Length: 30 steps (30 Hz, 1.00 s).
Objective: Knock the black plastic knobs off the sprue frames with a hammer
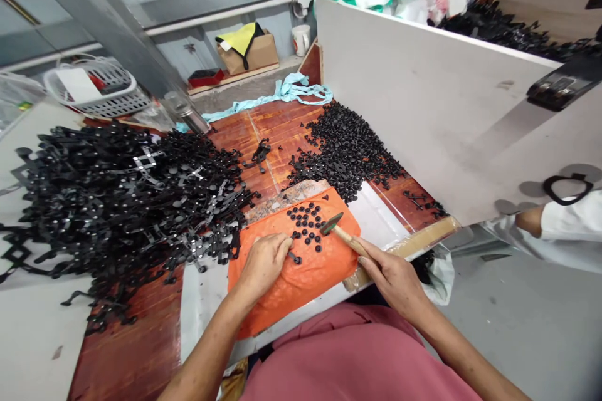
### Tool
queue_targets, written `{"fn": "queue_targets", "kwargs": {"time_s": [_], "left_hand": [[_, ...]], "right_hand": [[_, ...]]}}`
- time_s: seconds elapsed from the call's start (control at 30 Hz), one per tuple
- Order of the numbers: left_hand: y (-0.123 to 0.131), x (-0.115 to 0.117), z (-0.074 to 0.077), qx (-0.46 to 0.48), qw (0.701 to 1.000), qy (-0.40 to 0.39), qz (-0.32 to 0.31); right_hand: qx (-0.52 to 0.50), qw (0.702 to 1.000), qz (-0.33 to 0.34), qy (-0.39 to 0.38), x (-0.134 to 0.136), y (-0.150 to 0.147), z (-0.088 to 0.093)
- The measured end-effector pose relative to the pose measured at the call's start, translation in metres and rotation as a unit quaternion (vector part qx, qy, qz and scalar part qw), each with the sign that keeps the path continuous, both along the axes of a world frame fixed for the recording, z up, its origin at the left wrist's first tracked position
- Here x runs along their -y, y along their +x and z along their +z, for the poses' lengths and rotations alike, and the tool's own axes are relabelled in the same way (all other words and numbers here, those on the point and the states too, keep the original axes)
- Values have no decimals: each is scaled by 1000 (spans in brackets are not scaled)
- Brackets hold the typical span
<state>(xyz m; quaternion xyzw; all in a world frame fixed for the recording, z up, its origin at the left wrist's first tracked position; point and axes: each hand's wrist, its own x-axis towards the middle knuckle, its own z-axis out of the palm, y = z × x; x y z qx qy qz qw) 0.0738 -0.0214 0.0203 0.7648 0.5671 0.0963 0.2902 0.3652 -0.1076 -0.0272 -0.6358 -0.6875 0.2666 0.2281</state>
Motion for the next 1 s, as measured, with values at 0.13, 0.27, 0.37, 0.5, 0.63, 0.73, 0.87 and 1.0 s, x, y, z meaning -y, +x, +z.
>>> {"fn": "queue_targets", "kwargs": {"time_s": [0.13, 0.27, 0.37, 0.5, 0.63, 0.73, 0.87, 1.0], "left_hand": [[2, 0, -2, -30, 999, 15, -3], [0, -3, -2, -42, 999, 21, -14], [-1, -8, 1, -26, 1000, -3, -17], [0, -10, 4, -17, 999, -22, -22], [1, -9, 2, -21, 999, -5, -27], [0, -8, 1, -33, 999, 11, -35], [-1, -7, 3, -67, 996, 39, -51], [-1, -8, 6, -93, 994, 31, -55]], "right_hand": [[-9, 1000, 4, 3, 1, 0, -1], [-25, 1000, 15, 10, -3, 0, 6], [-29, 999, 31, 10, -7, 1, 13], [-32, 998, 42, 15, -11, 1, 17], [-38, 999, 32, 6, -11, 0, 13], [-33, 999, 22, -1, -11, 0, 10], [-34, 999, 23, 4, -11, 0, 11], [-30, 999, 27, 13, -11, 1, 13]]}}
